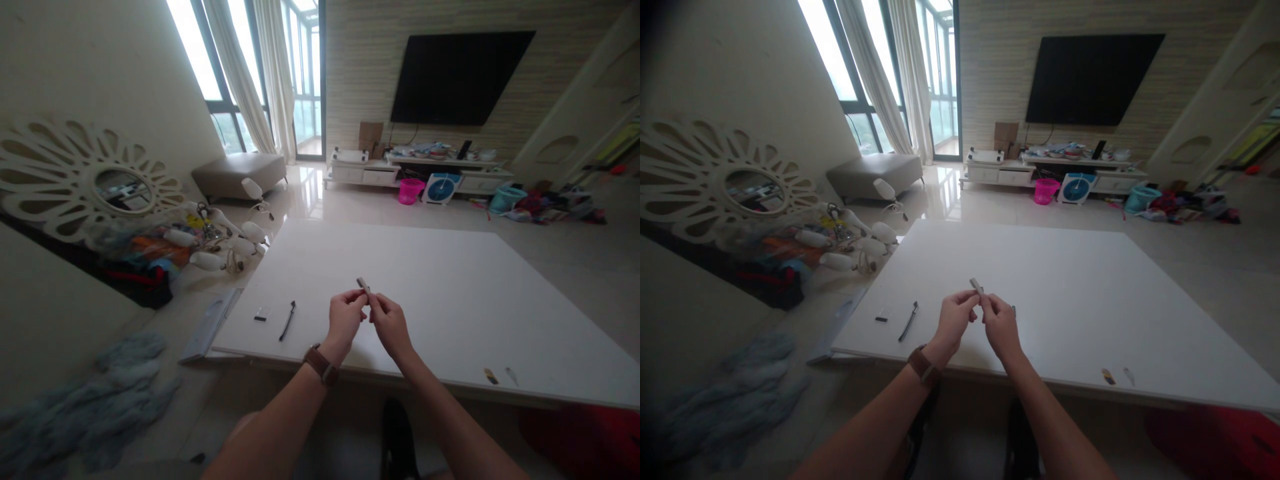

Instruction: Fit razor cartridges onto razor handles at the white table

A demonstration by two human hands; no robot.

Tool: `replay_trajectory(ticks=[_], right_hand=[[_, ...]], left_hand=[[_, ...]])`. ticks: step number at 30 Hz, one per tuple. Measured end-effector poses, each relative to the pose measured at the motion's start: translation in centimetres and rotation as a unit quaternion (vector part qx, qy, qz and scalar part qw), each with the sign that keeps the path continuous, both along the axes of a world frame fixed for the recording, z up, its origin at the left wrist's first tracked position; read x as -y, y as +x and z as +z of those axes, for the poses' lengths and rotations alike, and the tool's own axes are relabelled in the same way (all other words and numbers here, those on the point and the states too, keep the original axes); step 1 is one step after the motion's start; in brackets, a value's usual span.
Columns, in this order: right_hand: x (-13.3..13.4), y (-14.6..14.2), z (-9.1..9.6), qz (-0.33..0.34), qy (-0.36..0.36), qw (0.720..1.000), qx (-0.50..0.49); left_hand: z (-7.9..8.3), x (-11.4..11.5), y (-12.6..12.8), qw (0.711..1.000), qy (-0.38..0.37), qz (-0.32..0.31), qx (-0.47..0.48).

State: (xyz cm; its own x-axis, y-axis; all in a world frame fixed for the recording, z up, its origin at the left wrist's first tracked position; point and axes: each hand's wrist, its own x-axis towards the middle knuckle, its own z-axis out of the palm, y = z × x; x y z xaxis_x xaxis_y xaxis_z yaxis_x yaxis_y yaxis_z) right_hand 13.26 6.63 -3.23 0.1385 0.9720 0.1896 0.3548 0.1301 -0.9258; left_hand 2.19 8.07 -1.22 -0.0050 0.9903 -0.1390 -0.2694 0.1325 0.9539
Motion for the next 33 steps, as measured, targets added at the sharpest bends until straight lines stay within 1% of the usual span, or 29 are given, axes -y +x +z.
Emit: replay_trajectory(ticks=[8,12,14,17,18,22,24,26,28,30,31,33], right_hand=[[-0.2,0.0,-0.2,0.001,0.003,1.000,0.006],[-0.2,0.0,0.3,0.010,0.003,1.000,0.007],[-0.2,0.1,0.8,-0.007,0.016,1.000,0.010],[-0.2,0.5,1.2,-0.057,0.041,0.997,0.017],[-0.2,0.6,1.3,-0.060,0.045,0.997,0.024],[-0.2,1.2,1.2,-0.038,0.051,0.994,0.087],[-0.2,1.5,1.3,-0.065,0.053,0.991,0.105],[-0.1,1.7,1.4,-0.085,0.054,0.990,0.095],[0.0,1.7,1.4,-0.062,0.054,0.993,0.087],[0.1,1.7,1.5,-0.020,0.049,0.994,0.101],[0.1,1.6,1.5,-0.012,0.045,0.993,0.108],[-0.1,1.6,1.5,-0.036,0.042,0.993,0.108]], left_hand=[[-0.1,-0.2,0.0,1.000,-0.009,0.000,0.005],[0.2,-0.5,0.0,1.000,-0.006,0.010,0.008],[0.5,-0.8,0.0,1.000,-0.002,0.020,0.009],[0.8,-1.3,-0.1,0.999,0.001,0.042,0.015],[0.8,-1.4,-0.2,0.999,0.003,0.047,0.017],[0.8,-1.8,-0.7,0.998,0.011,0.055,0.007],[0.6,-1.8,-0.9,0.998,0.015,0.062,-0.004],[0.4,-1.9,-1.1,0.997,0.019,0.069,-0.016],[0.4,-1.8,-1.3,0.997,0.025,0.071,-0.026],[0.4,-1.8,-1.3,0.997,0.030,0.068,-0.027],[0.4,-1.7,-1.4,0.997,0.031,0.065,-0.027],[0.6,-1.6,-1.3,0.997,0.030,0.063,-0.028]])
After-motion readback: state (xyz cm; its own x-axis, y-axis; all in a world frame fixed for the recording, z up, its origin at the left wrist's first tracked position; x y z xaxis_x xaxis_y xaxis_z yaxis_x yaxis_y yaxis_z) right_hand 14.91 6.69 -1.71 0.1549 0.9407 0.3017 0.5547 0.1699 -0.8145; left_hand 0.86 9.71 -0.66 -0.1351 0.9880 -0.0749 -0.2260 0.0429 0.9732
